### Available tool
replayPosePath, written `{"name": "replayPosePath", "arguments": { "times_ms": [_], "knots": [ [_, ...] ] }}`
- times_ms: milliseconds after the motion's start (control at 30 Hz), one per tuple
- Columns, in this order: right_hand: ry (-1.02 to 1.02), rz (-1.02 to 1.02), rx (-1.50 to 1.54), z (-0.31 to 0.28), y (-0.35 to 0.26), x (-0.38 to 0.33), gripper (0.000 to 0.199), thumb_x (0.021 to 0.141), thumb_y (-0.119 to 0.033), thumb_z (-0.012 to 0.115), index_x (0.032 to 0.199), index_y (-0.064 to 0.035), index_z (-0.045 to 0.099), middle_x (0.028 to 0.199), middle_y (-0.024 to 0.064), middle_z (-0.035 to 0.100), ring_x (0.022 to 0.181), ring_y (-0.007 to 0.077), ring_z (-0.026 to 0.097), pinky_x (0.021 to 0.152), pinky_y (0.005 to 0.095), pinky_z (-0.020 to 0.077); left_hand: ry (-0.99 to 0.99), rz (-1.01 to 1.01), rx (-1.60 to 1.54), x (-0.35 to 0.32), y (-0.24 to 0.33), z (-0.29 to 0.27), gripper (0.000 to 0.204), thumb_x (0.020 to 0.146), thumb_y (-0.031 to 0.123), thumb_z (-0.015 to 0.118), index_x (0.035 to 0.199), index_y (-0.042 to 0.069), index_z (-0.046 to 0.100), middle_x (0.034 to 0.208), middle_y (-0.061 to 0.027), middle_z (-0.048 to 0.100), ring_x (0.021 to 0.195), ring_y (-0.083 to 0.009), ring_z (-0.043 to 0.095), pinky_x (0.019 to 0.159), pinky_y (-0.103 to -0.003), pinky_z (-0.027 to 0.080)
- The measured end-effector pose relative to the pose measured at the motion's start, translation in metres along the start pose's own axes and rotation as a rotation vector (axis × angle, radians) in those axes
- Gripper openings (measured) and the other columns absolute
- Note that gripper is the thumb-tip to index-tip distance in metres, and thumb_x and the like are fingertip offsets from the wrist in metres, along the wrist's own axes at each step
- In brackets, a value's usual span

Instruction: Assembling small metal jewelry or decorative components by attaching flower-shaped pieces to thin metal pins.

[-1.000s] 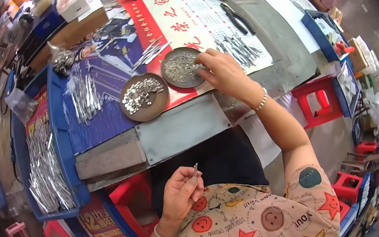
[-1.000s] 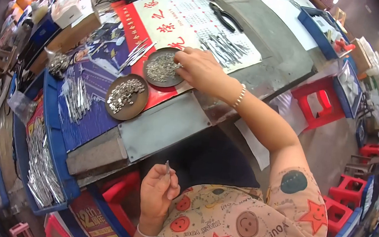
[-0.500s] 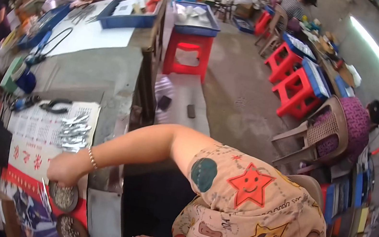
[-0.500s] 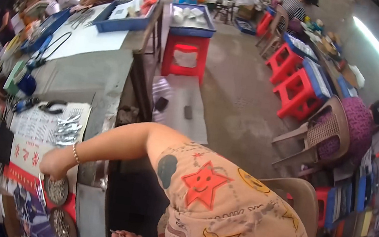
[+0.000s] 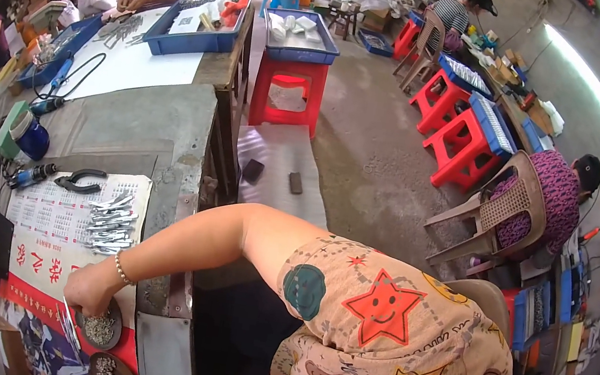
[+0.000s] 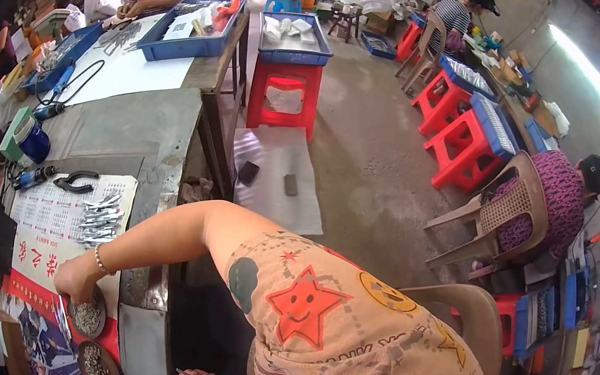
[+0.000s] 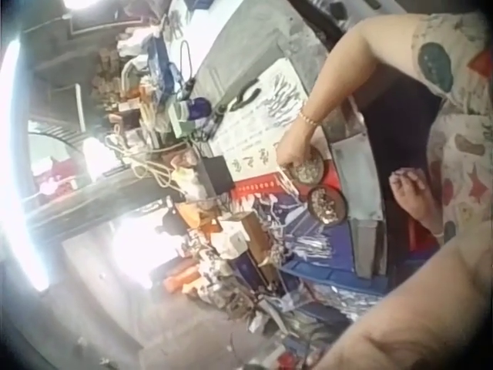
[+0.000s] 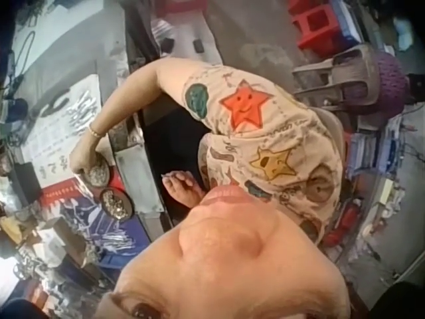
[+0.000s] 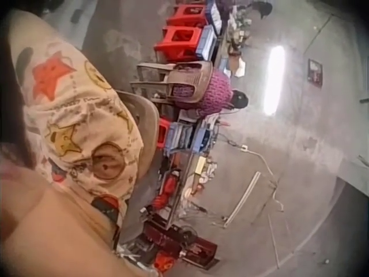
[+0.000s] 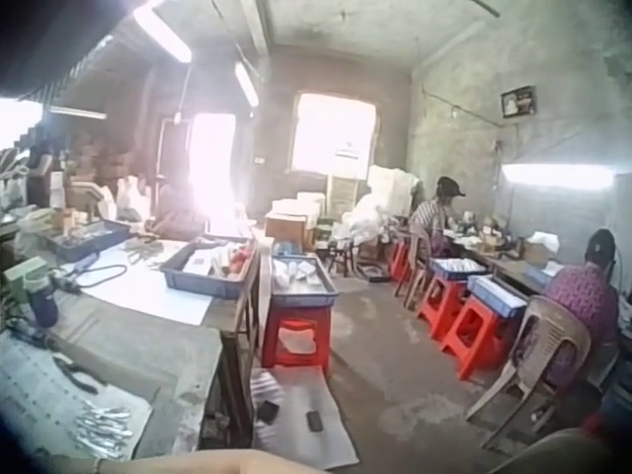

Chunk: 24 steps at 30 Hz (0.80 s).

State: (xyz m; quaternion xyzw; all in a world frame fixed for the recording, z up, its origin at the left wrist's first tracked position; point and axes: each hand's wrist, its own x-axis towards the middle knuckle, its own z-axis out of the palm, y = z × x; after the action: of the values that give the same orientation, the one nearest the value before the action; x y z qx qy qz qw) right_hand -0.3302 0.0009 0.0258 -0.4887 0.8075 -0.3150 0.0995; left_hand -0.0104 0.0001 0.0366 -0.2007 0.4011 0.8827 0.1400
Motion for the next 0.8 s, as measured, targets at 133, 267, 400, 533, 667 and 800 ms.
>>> {"name": "replayPosePath", "arguments": {
  "times_ms": [133, 267, 400, 533, 667, 800],
  "knots": [
    [-0.093, -0.087, 0.162, 0.007, 0.003, 0.017, 0.025, 0.074, -0.022, 0.063, 0.084, 0.0, 0.069, 0.079, 0.0167, 0.068, 0.071, 0.0271, 0.063, 0.065, 0.0384, 0.049, 0.066, 0.051, 0.013, -0.006, 0.0, -0.014, 0.009, 0.098, 0.013, 0.044, 0.091, 0.011, 0.049, 0.072, -0.0019, 0.051, 0.053, -0.0095, 0.04, 0.048, -0.021, 0.037],
    [-0.291, -0.174, 0.269, 0.011, 0.025, 0.006, 0.025, 0.077, -0.021, 0.058, 0.08, 0.0042, 0.061, 0.064, 0.0112, 0.06, 0.058, 0.0207, 0.058, 0.053, 0.0336, 0.0464, 0.062, 0.196, -0.104, 0.005, -0.016, -0.024, 0.006, 0.088, -0.003, 0.046, 0.091, 0.002, 0.049, 0.066, -0.007, 0.05, 0.046, -0.0101, 0.041, 0.041, -0.02, 0.034],
    [-0.178, 0.104, 0.311, -0.028, 0.011, -0.022, 0.02, 0.085, -0.013, 0.059, 0.098, 0.0015, 0.06, 0.08, 0.0097, 0.065, 0.07, 0.0163, 0.065, 0.063, 0.0305, 0.0512, -0.013, 0.108, -0.203, 0.006, -0.022, -0.025, 0.008, 0.092, 0.0, 0.048, 0.099, 0.0, 0.052, 0.075, -0.0098, 0.058, 0.053, -0.009, 0.046, 0.049, -0.019, 0.038],
    [-0.24, 0.241, 0.529, -0.033, -0.01, -0.009, 0.015, 0.09, -0.016, 0.055, 0.096, -0.0027, 0.059, 0.073, 0.0051, 0.064, 0.058, 0.0058, 0.057, 0.044, 0.0213, 0.0369, 0.022, 0.176, -0.272, -0.004, -0.022, -0.044, 0.008, 0.094, 0.004, 0.048, 0.1, 0.0, 0.052, 0.077, -0.0085, 0.058, 0.056, -0.0074, 0.046, 0.053, -0.017, 0.038],
    [-0.444, 0.286, 0.435, -0.029, -0.018, -0.004, 0.016, 0.089, -0.018, 0.057, 0.095, -0.003, 0.06, 0.067, 0.0043, 0.063, 0.049, 0.006, 0.045, 0.044, 0.0216, 0.0355, 0.03, 0.182, -0.295, -0.008, -0.023, -0.043, 0.01, 0.095, 0.007, 0.049, 0.101, 0.0, 0.052, 0.078, -0.0072, 0.057, 0.057, -0.0067, 0.045, 0.054, -0.017, 0.037],
    [-0.254, 0.276, 0.411, -0.028, -0.013, 0.007, 0.017, 0.09, -0.019, 0.056, 0.094, -0.0031, 0.06, 0.066, 0.0034, 0.064, 0.052, 0.0048, 0.046, 0.045, 0.0213, 0.0332, 0.016, 0.181, -0.277, -0.005, -0.022, -0.038, 0.011, 0.095, 0.008, 0.049, 0.102, 0.0, 0.052, 0.078, -0.0066, 0.057, 0.057, -0.0063, 0.044, 0.053, -0.017, 0.037]
  ]
}}
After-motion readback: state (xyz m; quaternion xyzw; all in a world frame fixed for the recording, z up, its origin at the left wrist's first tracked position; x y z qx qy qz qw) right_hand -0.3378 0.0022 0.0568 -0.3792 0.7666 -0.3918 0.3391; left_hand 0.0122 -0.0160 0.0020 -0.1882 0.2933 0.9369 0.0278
